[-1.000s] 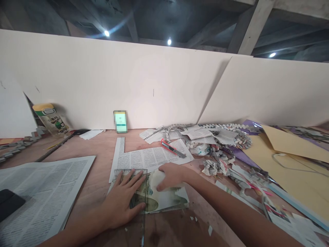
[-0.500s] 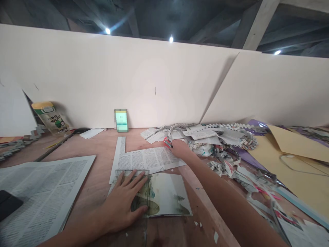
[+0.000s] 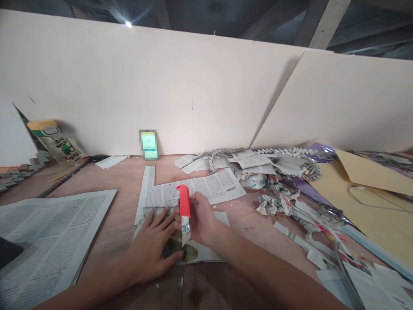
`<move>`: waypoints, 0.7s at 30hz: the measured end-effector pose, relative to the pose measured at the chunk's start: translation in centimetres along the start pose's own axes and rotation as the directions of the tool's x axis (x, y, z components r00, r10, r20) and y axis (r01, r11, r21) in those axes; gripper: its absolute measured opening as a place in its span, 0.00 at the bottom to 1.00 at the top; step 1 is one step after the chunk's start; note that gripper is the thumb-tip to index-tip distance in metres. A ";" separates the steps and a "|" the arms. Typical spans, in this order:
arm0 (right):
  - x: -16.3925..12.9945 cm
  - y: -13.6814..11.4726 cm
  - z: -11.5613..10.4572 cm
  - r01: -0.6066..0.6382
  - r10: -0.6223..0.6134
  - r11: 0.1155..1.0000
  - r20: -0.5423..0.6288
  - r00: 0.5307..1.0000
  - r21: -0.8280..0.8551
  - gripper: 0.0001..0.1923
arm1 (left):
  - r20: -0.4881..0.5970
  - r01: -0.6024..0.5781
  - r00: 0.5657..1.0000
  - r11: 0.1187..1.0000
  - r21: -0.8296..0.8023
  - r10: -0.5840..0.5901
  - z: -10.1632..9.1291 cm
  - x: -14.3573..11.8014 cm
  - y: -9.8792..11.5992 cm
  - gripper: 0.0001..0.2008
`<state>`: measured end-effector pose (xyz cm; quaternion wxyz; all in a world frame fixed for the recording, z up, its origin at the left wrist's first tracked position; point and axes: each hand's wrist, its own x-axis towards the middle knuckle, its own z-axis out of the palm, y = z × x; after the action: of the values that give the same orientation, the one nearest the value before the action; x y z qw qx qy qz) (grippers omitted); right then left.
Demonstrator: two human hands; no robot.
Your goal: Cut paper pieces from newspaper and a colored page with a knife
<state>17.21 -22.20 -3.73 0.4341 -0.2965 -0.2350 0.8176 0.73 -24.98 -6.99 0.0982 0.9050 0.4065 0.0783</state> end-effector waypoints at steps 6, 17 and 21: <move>-0.4 2.0 -3.0 0.091 -0.080 0.992 -0.122 0.989 0.084 0.08 | 0.024 -0.004 1.000 1.000 0.019 0.004 -0.1 -0.1 0.0 0.35; -0.9 1.8 -4.3 0.172 -0.183 0.969 -0.049 0.982 -0.176 0.05 | 0.022 -0.001 1.000 1.000 0.021 0.000 -0.2 -0.3 -0.1 0.36; -1.0 1.6 -4.4 0.169 -0.184 0.971 -0.075 0.980 -0.170 0.10 | 0.017 0.007 1.000 1.000 0.006 -0.007 -0.3 -0.4 0.0 0.36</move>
<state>19.74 -23.36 -7.60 0.4897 -0.3453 -0.3068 0.7395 0.45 -25.25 -6.75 0.0993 0.9045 0.4089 0.0692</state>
